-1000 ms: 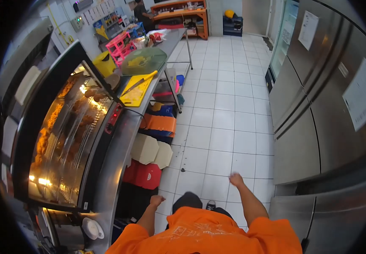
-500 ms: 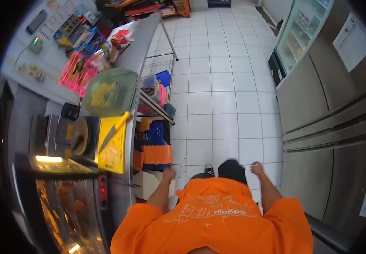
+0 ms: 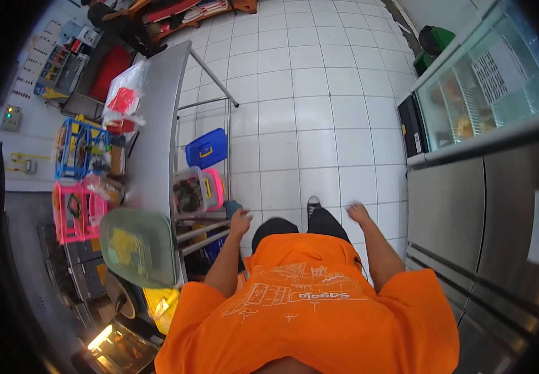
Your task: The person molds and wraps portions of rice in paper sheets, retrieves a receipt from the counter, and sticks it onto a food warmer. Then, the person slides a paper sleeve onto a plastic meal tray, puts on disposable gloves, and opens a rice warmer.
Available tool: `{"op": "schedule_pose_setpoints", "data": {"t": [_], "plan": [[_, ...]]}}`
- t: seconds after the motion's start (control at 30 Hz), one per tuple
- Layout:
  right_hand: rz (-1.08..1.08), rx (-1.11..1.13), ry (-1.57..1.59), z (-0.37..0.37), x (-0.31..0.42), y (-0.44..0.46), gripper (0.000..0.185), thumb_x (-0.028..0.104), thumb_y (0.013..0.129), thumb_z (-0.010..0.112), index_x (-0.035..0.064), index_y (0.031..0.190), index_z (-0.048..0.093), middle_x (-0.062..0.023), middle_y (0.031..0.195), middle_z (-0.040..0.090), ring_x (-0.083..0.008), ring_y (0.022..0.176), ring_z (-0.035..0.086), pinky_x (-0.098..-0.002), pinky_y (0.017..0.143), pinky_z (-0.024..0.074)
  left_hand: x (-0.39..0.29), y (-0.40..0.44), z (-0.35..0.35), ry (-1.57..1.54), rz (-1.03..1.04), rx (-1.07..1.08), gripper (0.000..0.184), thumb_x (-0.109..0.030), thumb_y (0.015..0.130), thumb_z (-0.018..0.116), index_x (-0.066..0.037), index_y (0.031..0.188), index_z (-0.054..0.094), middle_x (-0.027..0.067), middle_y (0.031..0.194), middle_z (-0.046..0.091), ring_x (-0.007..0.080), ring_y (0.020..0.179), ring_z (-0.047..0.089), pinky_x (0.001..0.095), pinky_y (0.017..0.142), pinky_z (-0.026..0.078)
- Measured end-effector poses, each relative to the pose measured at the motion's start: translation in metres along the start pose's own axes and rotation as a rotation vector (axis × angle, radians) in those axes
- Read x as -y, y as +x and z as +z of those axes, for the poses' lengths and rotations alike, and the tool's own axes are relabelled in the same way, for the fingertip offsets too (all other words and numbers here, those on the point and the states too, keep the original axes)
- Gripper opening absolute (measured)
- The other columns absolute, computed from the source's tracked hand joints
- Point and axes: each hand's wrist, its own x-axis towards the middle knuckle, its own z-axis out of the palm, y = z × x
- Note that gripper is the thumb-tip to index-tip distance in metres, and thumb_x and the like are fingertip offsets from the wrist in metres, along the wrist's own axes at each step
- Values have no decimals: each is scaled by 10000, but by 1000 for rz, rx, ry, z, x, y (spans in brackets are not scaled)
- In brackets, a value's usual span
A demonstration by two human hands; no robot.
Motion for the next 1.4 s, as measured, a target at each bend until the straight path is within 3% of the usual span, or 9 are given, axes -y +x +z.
{"op": "schedule_pose_setpoints", "data": {"t": [0.03,0.1,0.17,0.23,0.4,0.7,1.17,1.3,1.4], "plan": [[-99,250,-452,-13,125,31,244,258,916,607,23,889,667,-145,743,651,-240,689,634,-401,573,464,23,6,2,-24,-93,-42,349,-249,805,742,-24,1070,711,223,1093,723,371,1062,683,432,934,530],[-680,420,-517,1,363,26,313,323,968,584,36,943,708,-230,935,688,-359,862,671,-471,735,514,21,16,-20,-48,-539,134,399,-246,846,678,-10,1167,694,237,1140,703,342,1116,664,422,959,516],[-1558,328,-229,50,514,23,358,374,989,570,71,1137,688,-162,1065,700,-351,1038,641,-476,912,494,17,40,-33,-11,-547,316,393,-244,847,681,-9,1161,695,233,1130,705,337,1106,666,419,953,518],[-1749,420,-363,67,668,5,353,369,981,577,74,1137,692,-163,1066,702,-349,1037,644,-475,910,497,11,66,-60,20,-456,417,388,-243,847,683,-8,1156,695,228,1121,706,331,1095,668,417,946,520],[-1850,585,-569,57,934,64,342,357,961,592,82,1134,701,-166,1070,706,-344,1036,652,-471,907,506,-93,161,-210,-71,-384,289,374,-239,849,689,-5,1142,698,216,1098,711,318,1069,673,410,930,524],[-1946,847,-638,71,1187,239,329,334,924,620,97,1131,717,-170,1076,713,-335,1033,667,-465,900,520,-331,346,-442,-147,-431,-76,351,-231,852,699,0,1116,702,195,1056,718,294,1022,681,397,900,533],[-2287,1256,-910,110,1561,528,323,299,867,664,120,1125,742,-177,1086,725,-322,1029,689,-456,890,543,-356,897,-299,-305,-599,-48,316,-220,858,714,8,1077,709,161,990,730,256,949,695,378,854,545],[-2216,1199,-987,170,1661,629,325,290,851,676,127,1123,749,-179,1089,728,-318,1027,695,-453,888,549,-334,1108,-333,-354,-541,-127,307,-216,859,719,10,1066,711,152,972,734,245,929,699,372,841,549],[-1894,1212,-842,233,1715,777,260,224,786,676,48,966,740,-138,809,726,-377,811,712,-488,730,562,-312,1230,-381,-395,-529,-242,300,-214,860,722,12,1058,712,145,958,736,237,913,702,368,831,552]]}}
